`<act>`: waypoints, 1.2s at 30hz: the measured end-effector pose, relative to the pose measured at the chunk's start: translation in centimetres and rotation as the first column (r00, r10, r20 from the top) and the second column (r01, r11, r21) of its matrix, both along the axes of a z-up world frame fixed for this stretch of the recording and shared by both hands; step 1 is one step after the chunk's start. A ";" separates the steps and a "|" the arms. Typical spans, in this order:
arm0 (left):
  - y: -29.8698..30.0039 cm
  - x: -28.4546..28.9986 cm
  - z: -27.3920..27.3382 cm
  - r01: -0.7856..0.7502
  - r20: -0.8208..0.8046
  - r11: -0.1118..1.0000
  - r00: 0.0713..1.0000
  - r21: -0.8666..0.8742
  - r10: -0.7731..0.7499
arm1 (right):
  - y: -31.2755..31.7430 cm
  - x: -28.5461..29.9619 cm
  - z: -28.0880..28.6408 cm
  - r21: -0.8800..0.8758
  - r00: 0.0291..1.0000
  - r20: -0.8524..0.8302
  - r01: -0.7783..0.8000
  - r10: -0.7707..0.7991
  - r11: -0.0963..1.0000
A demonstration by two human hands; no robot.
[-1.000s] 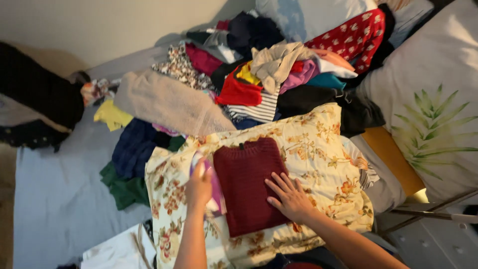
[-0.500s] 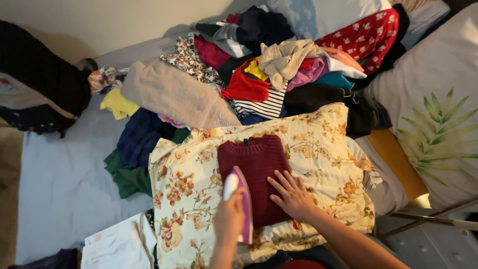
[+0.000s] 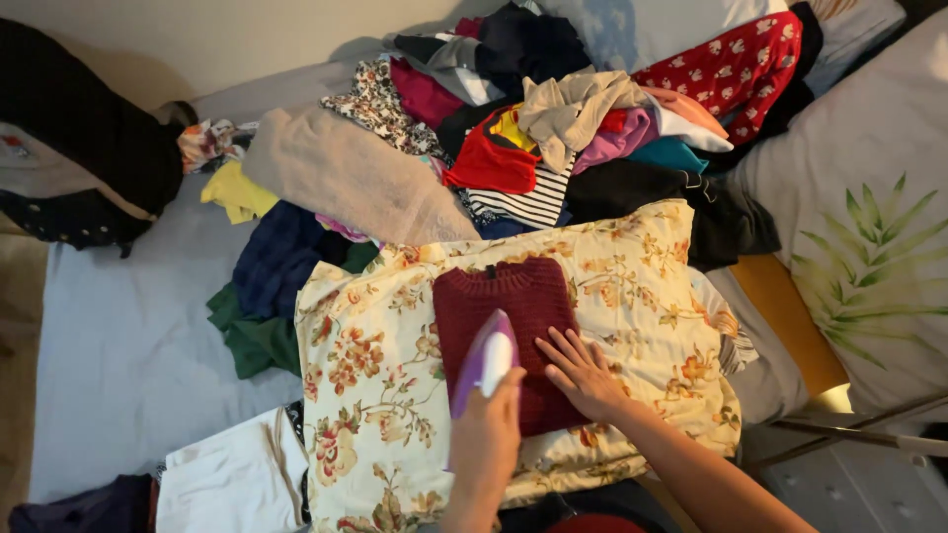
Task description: The person irons a maroon sweater on a floral pillow using a purple iron. They smooth the fabric, iron the sleeves and body, and then fold the sweater into a neat pile before placing it on a nearby surface.
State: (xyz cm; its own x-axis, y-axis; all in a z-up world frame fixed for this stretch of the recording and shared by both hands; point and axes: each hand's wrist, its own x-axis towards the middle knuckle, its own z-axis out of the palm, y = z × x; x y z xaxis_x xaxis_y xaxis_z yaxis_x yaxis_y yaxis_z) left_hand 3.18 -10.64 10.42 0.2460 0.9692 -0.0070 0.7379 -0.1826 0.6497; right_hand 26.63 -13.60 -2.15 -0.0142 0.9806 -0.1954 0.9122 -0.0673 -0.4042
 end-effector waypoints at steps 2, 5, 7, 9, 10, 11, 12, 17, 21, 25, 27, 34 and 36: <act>-0.7 0.1 -2.0 0.085 -0.025 0.994 0.996 0.069 -0.084 | -0.2 0.4 0.3 -0.059 0.996 -0.084 0.012 -0.017 0.998; 0.3 -1.4 -1.5 -0.023 -0.064 0.995 0.998 -0.099 0.017 | -0.3 0.6 0.4 -0.040 0.996 -0.083 -0.020 0.016 0.999; 0.9 -4.1 -4.1 -0.102 -0.109 0.984 0.990 -0.143 0.087 | -0.7 0.1 1.0 -0.044 0.998 -0.048 -0.030 0.027 0.999; 1.8 -6.8 -5.6 -0.193 -0.159 0.966 0.973 -0.170 0.167 | -0.3 -0.2 1.5 -0.036 0.999 -0.015 -0.052 0.051 0.998; 2.3 -8.2 -5.8 -0.234 -0.199 0.966 0.957 -0.107 0.210 | -0.2 -0.2 1.5 -0.042 0.999 -0.017 -0.042 0.042 0.998; 2.8 -9.5 -6.0 -0.271 -0.236 0.962 0.938 -0.041 0.255 | 0.0 -0.2 1.6 -0.047 0.999 -0.019 -0.033 0.032 0.998; 3.1 -9.5 -4.8 -0.272 -0.236 0.961 0.937 -0.037 0.257 | 0.0 0.0 1.4 -0.043 0.999 -0.020 -0.034 0.033 0.999; 3.8 -5.7 4.6 -0.261 -0.170 0.965 0.952 -0.009 0.256 | -0.1 0.5 0.5 -0.018 0.999 -0.030 -0.042 0.041 0.999; 2.0 0.3 4.6 -0.099 0.059 0.994 0.994 0.055 0.095 | -0.3 0.4 0.2 0.029 0.999 -0.020 -0.045 0.046 0.999; 1.4 2.6 1.3 0.024 -0.122 0.979 0.991 -0.204 -0.050 | -0.6 0.0 0.1 0.093 0.997 0.042 -0.065 0.061 0.994; 2.6 2.0 -0.9 0.021 -0.112 0.989 0.993 -0.149 -0.038 | -0.2 0.2 1.0 0.121 0.995 0.078 -0.065 0.056 0.990; 8.0 -8.6 -10.3 -0.265 -0.334 0.963 0.913 -0.051 0.233 | -0.7 0.5 2.7 0.069 0.997 -0.009 -0.080 0.081 0.994; 8.8 -11.3 -11.4 -0.304 -0.412 0.952 0.872 -0.035 0.264 | -1.2 0.7 2.4 0.092 0.996 -0.046 -0.069 0.074 0.993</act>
